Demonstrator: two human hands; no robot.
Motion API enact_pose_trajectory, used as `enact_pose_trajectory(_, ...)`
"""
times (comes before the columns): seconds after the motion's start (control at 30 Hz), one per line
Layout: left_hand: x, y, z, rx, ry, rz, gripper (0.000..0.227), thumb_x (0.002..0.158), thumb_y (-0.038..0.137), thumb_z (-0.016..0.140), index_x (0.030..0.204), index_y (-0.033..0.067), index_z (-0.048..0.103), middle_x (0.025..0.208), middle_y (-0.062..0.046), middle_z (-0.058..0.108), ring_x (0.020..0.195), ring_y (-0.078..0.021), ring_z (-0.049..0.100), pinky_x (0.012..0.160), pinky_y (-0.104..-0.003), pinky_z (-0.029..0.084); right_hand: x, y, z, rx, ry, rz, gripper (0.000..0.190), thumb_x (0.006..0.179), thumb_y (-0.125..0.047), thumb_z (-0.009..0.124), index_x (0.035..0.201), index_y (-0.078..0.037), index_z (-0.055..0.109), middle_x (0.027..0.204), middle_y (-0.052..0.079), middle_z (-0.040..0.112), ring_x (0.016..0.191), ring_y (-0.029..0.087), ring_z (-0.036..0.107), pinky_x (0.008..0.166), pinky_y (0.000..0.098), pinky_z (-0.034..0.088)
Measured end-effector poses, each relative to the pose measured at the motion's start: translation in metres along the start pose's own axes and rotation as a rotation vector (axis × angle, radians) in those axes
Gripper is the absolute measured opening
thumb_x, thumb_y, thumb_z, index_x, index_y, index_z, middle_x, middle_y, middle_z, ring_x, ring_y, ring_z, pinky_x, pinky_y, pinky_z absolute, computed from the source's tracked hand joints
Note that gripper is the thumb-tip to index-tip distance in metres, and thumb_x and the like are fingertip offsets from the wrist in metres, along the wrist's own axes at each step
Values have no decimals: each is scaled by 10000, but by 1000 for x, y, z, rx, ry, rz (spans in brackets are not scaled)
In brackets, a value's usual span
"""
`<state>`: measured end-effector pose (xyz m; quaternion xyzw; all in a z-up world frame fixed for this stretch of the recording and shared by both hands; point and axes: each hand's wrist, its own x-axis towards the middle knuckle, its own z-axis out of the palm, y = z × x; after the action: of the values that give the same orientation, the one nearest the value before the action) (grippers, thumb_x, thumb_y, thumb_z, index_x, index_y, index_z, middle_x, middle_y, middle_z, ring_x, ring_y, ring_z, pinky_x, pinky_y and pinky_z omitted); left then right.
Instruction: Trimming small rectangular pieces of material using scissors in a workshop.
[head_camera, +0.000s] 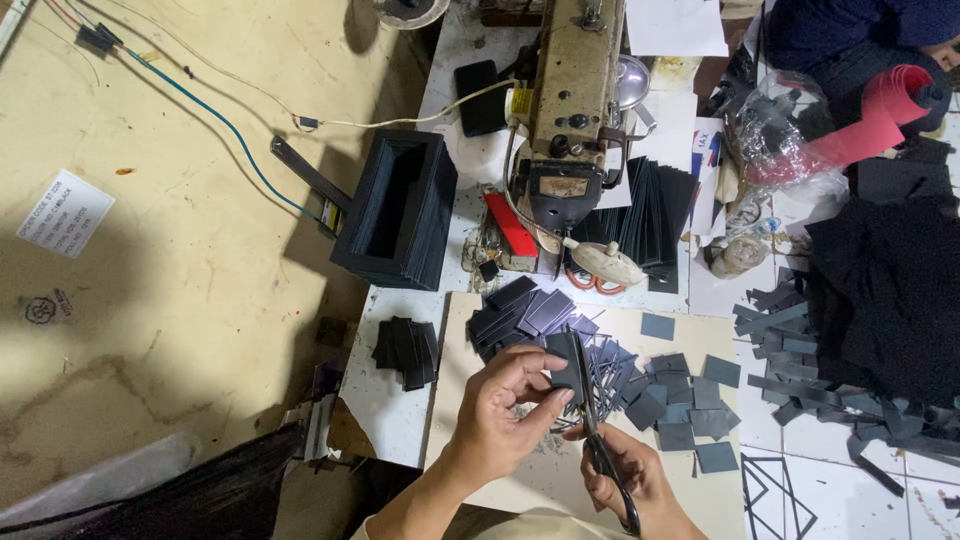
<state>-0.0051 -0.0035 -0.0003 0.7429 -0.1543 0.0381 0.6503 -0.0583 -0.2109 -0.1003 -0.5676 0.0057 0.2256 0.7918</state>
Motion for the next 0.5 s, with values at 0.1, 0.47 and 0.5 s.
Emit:
enact_pose_trajectory(0.1, 0, 3, 1, -16, 12, 26, 350, 843, -111, 753, 1157, -32, 618, 1061, -112, 639, 768, -125, 635, 638, -225, 612, -2, -5, 3, 11, 25, 37, 711, 676, -312, 911, 1207, 128, 736, 608, 101, 628, 463, 174, 560, 399, 279, 417)
enact_pose_trajectory(0.47, -3, 5, 3, -48, 5, -11, 351, 846, -123, 745, 1163, -40, 620, 1038, -109, 637, 752, -117, 638, 648, -225, 619, -6, -3, 6, -95, 57, -83, 547, 732, -282, 878, 1057, 144, 765, 479, 100, 639, 296, 168, 523, 302, 264, 332)
enact_pose_trajectory(0.5, -3, 6, 3, -69, 5, -5, 347, 849, -130, 739, 1163, -45, 618, 1124, -120, 624, 779, -122, 633, 668, -230, 619, -6, -3, 6, -100, 43, -108, 538, 739, -276, 877, 1057, 142, 759, 477, 99, 644, 290, 168, 534, 296, 263, 347)
